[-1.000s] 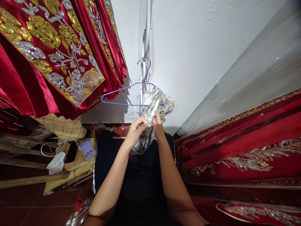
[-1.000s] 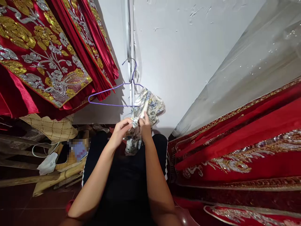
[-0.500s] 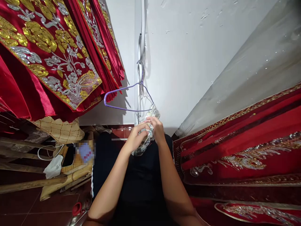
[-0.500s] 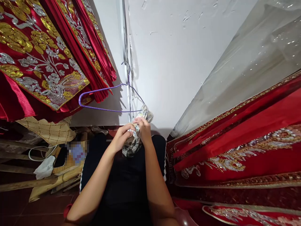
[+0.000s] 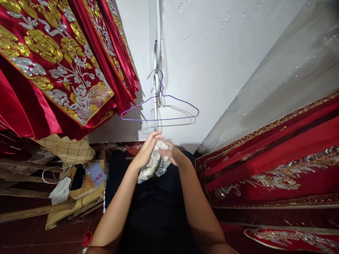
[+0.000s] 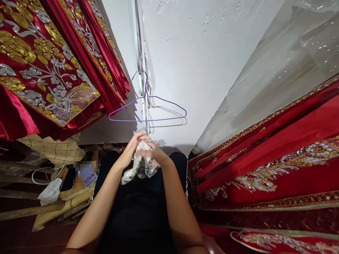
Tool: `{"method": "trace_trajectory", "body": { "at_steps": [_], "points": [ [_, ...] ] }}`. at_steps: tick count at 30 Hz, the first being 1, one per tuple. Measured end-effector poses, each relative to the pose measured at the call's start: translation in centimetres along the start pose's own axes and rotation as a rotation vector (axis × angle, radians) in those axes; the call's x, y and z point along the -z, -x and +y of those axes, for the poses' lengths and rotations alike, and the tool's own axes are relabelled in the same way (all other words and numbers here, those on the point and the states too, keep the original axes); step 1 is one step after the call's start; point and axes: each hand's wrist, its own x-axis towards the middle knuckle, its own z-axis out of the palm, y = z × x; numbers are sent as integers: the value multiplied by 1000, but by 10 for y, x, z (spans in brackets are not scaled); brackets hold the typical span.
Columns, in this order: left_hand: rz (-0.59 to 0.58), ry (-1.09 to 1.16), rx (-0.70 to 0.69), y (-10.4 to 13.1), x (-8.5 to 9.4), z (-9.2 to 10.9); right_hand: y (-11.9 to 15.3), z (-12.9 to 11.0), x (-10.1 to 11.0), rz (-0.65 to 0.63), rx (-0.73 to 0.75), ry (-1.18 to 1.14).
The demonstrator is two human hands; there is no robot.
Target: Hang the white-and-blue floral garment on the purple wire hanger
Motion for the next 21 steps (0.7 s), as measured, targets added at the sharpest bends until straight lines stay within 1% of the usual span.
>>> {"method": "trace_trajectory", "body": {
  "at_steps": [1,3,5,6,7,9,10,11,12,13,14,16,17,19,21],
  "points": [
    [-74,-27,61,4,5,-4,1,-3,2,-7,-19,-7],
    [-235,-160,154,11,16,-10,1,-14,7,-11,-17,0],
    [-351,-356,177,18,31,-14,-1,-33,16,11,64,119],
    [-381,-464,171,20,39,-15,-2,-44,20,49,127,214],
    [-394,-576,163,21,49,-14,-5,-55,25,110,208,310],
    [-394,-791,168,21,71,-11,-11,-73,31,308,409,413],
    [-397,-881,184,20,83,-8,-15,-80,34,414,505,408],
    [-403,-954,203,19,94,-5,-20,-84,35,491,573,376],
    [-405,-1016,217,19,105,-3,-26,-85,36,520,597,333],
    [-398,-1070,225,18,116,0,-33,-84,37,505,579,301],
    [-384,-1118,227,17,125,2,-40,-80,37,460,528,293],
    [-362,-1192,231,14,143,5,-58,-67,39,357,394,337],
    [-351,-1211,232,12,151,6,-67,-58,40,330,340,376],
    [-326,-1204,226,6,165,6,-82,-43,48,343,270,453],
    [-291,-1155,209,-1,174,7,-88,-32,59,406,232,496]
  ]
}}
